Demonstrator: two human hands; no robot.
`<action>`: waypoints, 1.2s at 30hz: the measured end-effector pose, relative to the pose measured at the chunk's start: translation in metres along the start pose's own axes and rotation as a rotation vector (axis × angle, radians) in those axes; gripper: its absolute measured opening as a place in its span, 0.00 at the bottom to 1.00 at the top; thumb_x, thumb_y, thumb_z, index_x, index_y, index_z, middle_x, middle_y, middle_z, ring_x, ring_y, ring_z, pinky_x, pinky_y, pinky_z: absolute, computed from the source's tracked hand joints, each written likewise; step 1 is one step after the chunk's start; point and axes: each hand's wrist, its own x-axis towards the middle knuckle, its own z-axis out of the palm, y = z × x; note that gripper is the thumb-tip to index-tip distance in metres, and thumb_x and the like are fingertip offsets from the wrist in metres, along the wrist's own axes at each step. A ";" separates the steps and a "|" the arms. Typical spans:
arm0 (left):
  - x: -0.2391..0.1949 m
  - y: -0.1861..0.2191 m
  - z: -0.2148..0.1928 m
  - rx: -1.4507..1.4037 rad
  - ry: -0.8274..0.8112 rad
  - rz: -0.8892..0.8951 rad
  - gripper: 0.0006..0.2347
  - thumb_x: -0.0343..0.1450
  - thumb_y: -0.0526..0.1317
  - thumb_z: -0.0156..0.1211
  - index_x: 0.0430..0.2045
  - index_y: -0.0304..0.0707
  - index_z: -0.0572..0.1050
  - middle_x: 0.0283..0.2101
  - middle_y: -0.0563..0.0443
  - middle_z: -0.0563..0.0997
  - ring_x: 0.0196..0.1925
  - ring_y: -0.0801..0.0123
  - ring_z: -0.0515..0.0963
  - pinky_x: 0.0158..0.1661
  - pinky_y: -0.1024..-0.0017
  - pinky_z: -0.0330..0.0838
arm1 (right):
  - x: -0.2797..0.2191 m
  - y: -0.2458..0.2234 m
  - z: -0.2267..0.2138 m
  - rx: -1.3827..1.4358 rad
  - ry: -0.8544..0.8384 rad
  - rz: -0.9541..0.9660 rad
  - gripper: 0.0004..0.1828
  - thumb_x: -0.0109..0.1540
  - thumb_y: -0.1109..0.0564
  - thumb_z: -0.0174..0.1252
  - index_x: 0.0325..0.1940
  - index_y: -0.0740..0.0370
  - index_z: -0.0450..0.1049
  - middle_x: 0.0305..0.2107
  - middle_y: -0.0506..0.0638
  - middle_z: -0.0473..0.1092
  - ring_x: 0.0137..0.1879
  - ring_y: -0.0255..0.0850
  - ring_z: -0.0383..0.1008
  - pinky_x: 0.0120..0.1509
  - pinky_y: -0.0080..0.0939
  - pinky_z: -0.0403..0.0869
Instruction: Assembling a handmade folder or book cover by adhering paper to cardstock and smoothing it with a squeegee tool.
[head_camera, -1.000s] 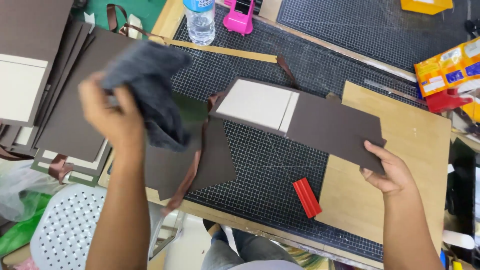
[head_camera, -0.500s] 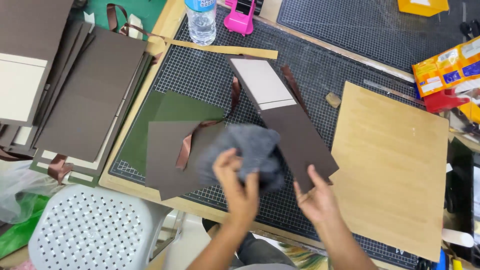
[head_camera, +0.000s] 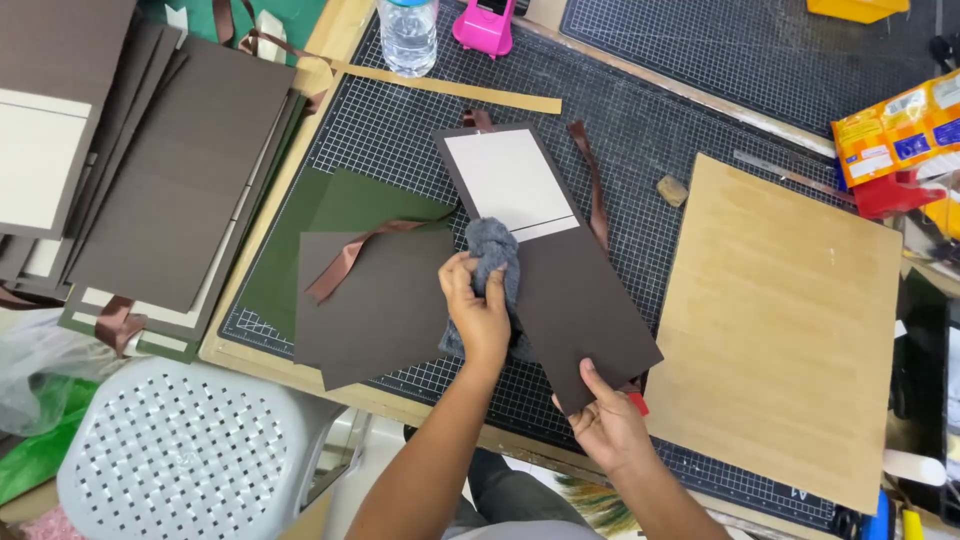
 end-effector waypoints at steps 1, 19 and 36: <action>0.003 -0.002 0.001 -0.001 0.016 0.013 0.05 0.73 0.37 0.61 0.37 0.44 0.70 0.54 0.47 0.68 0.54 0.62 0.74 0.48 0.64 0.73 | -0.001 0.000 -0.002 -0.002 0.004 -0.003 0.27 0.59 0.56 0.62 0.63 0.56 0.70 0.55 0.50 0.74 0.56 0.44 0.75 0.50 0.48 0.78; 0.084 0.032 -0.001 0.009 0.149 0.326 0.07 0.72 0.31 0.56 0.41 0.37 0.69 0.48 0.45 0.73 0.53 0.56 0.74 0.56 0.63 0.68 | 0.013 -0.015 -0.037 0.209 -0.089 0.089 0.19 0.59 0.55 0.66 0.54 0.54 0.75 0.42 0.45 0.76 0.37 0.38 0.78 0.29 0.29 0.81; 0.141 0.099 -0.177 0.302 0.319 0.740 0.04 0.77 0.27 0.51 0.41 0.26 0.64 0.44 0.41 0.62 0.48 0.52 0.64 0.52 0.58 0.61 | 0.057 -0.083 -0.066 -0.044 -0.388 -0.053 0.15 0.62 0.55 0.63 0.54 0.51 0.75 0.40 0.47 0.79 0.37 0.36 0.81 0.23 0.29 0.80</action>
